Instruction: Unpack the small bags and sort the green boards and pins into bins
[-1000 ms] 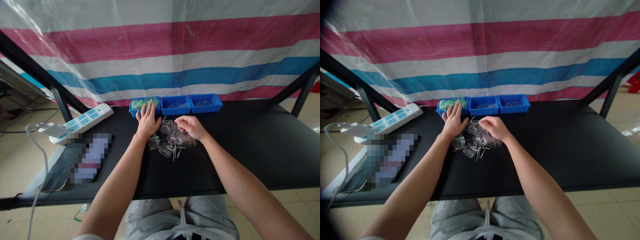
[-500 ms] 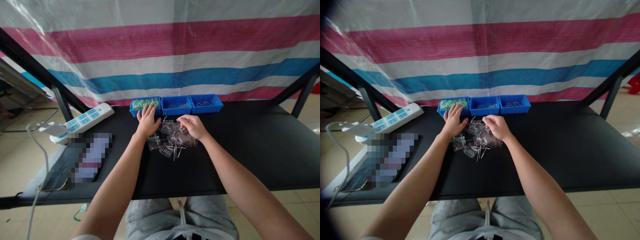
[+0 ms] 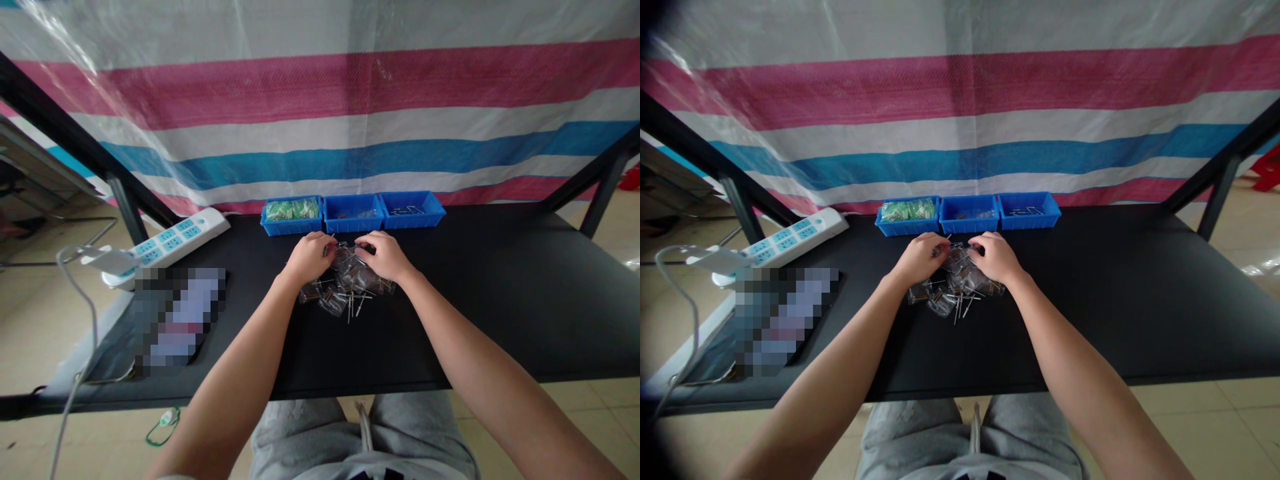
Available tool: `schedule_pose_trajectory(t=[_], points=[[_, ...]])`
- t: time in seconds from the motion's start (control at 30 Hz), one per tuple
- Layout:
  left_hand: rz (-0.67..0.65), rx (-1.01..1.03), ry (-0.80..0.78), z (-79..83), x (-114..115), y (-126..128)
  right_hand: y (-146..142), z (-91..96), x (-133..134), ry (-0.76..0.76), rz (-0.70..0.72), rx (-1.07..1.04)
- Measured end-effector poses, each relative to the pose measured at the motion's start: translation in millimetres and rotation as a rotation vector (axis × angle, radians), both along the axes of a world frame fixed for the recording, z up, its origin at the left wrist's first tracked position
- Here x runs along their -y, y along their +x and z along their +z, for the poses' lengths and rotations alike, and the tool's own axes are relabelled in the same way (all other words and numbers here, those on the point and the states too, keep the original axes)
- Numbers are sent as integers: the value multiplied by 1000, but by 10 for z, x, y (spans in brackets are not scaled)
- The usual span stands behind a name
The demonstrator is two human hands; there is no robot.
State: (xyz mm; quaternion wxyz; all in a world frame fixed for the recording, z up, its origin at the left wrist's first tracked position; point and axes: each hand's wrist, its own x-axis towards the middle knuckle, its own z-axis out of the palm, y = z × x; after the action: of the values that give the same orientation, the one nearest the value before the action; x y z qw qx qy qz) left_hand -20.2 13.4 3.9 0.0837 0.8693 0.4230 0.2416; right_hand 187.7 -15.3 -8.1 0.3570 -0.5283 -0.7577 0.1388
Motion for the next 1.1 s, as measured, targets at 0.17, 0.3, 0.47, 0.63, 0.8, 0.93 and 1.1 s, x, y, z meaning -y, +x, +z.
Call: schedule_pose_trajectory(t=[0.17,0.3,0.47,0.63,0.8,0.93,1.1], points=[[-48,-47,18,-40,16,41,23,-77,-40,-16,30,108],[-78,-104,28,-69,-3,18,33,-82,-49,-18,44,106],[-76,-52,12,-46,2,1,23,-19,-26,-16,44,36],[-53,104,5,60,66,50,-11,74,26,10,45,-65],[-54,165,-76,114,142,124,-53,116,72,52,75,-100],[-30,217,-102,96,143,145,-61,100,81,55,67,-143],[16,281,-77,63,115,139,-53,103,97,-14,58,-245]])
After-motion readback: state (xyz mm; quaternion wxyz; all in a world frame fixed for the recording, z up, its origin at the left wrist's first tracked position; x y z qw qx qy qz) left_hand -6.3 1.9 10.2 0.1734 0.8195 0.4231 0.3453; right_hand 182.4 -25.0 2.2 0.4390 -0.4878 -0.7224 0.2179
